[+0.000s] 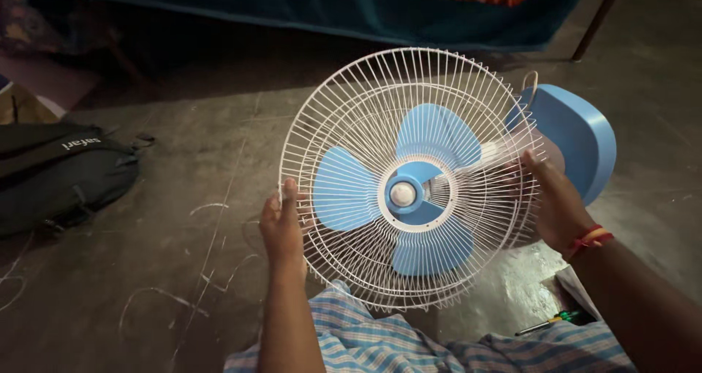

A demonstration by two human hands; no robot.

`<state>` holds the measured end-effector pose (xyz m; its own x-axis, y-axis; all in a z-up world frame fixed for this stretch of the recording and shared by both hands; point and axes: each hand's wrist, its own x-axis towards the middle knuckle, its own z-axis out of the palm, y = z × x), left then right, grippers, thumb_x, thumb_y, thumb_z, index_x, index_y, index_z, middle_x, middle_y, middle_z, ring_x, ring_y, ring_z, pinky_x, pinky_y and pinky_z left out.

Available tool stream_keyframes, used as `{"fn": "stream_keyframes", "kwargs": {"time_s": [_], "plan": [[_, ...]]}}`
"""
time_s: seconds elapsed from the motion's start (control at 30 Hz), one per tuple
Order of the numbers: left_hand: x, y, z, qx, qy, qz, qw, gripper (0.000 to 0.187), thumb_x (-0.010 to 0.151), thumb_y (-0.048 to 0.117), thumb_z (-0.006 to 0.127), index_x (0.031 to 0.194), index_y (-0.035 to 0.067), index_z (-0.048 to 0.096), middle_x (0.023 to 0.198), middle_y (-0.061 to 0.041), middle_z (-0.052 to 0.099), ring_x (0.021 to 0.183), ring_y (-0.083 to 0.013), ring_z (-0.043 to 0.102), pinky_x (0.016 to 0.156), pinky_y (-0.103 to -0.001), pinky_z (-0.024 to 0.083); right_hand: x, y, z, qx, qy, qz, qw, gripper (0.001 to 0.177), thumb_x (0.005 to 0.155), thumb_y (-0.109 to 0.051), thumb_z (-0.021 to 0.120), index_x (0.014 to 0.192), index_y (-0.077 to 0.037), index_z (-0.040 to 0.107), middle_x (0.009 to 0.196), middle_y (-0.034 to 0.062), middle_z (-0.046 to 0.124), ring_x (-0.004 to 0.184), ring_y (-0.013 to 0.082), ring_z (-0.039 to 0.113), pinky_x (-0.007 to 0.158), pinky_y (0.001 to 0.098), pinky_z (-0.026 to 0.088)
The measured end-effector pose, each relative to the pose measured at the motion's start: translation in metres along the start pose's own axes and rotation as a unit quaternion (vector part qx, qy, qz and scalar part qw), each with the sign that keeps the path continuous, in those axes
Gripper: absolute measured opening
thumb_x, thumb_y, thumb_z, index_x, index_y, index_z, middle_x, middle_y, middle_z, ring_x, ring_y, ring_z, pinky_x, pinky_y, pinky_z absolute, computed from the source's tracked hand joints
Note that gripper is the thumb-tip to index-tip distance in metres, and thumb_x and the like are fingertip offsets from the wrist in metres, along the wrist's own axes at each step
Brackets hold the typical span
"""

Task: The person reassembles an electric fan by using a screwdriver to tighten screws on the fan head and then attaching the front wire cage to the fan blades.

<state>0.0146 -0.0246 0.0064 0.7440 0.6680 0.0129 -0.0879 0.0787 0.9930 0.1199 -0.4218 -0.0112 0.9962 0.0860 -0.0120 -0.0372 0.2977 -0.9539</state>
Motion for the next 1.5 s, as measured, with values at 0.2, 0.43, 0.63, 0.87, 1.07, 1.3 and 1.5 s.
{"fn": "stream_keyframes", "kwargs": {"time_s": [0.2,0.43,0.63,0.87,1.07,1.3,1.5], "plan": [[0.003,-0.030,0.014,0.074,0.018,-0.015,0.997,0.069,0.089,0.063,0.059,0.126,0.006,0.068,0.113,-0.012,0.075,0.093,-0.0193,0.071,0.069,-0.032,0.060,-0.010,0.010,-0.010,-0.046,0.060,0.042,0.996,0.041,0.100,-0.045,0.061,0.117,-0.007,0.061,0.102,0.0043,0.063,0.089,0.0179,0.062,0.078,0.0403,0.052],[0.017,-0.058,0.025,0.176,0.032,0.095,0.979,0.067,0.099,0.061,0.046,0.127,0.004,0.068,0.122,-0.016,0.072,0.114,-0.0288,0.069,0.094,-0.040,0.052,-0.013,0.031,-0.010,-0.108,0.074,-0.060,0.990,0.056,0.100,-0.045,0.059,0.135,-0.002,0.058,0.115,0.0047,0.068,0.110,0.0201,0.062,0.095,0.0380,0.050],[0.026,-0.067,0.023,0.130,0.043,0.048,0.989,0.063,0.098,0.058,0.046,0.128,0.007,0.068,0.125,-0.014,0.071,0.117,-0.0284,0.067,0.097,-0.041,0.050,-0.010,0.049,0.004,-0.198,0.094,-0.165,0.962,0.070,0.096,-0.038,0.066,0.152,-0.002,0.045,0.145,0.0085,0.045,0.133,0.0234,0.049,0.109,0.0392,0.043],[0.030,-0.064,0.024,0.139,0.038,0.059,0.988,0.063,0.098,0.058,0.046,0.130,0.008,0.067,0.125,-0.014,0.071,0.116,-0.0289,0.067,0.097,-0.041,0.050,-0.009,0.054,0.013,-0.214,0.064,-0.181,0.958,0.071,0.097,-0.038,0.065,0.155,-0.002,0.047,0.150,0.0113,0.044,0.137,0.0228,0.050,0.114,0.0377,0.041],[0.044,-0.074,0.029,0.171,0.060,0.046,0.982,0.067,0.097,0.062,0.045,0.131,0.008,0.067,0.130,-0.015,0.069,0.121,-0.0312,0.065,0.100,-0.042,0.049,-0.007,0.053,0.018,-0.172,0.055,-0.149,0.972,0.066,0.098,-0.032,0.063,0.154,-0.004,0.044,0.148,0.0076,0.045,0.131,0.0187,0.054,0.107,0.0370,0.047],[0.057,-0.093,0.034,0.179,0.051,0.055,0.981,0.070,0.098,0.062,0.044,0.138,0.007,0.061,0.138,-0.018,0.062,0.128,-0.0338,0.060,0.104,-0.043,0.046,-0.006,0.056,0.018,-0.158,0.043,-0.131,0.978,0.063,0.098,-0.029,0.063,0.152,-0.002,0.047,0.133,0.0093,0.060,0.121,0.0193,0.059,0.103,0.0383,0.048],[0.059,-0.089,0.033,0.140,0.037,0.094,0.985,0.068,0.099,0.058,0.048,0.142,0.006,0.058,0.142,-0.018,0.062,0.132,-0.0321,0.059,0.108,-0.041,0.046,-0.007,0.051,0.023,-0.121,0.037,-0.103,0.987,0.061,0.096,-0.026,0.064,0.150,-0.005,0.047,0.132,0.0082,0.063,0.118,0.0175,0.061,0.100,0.0362,0.052]]}}
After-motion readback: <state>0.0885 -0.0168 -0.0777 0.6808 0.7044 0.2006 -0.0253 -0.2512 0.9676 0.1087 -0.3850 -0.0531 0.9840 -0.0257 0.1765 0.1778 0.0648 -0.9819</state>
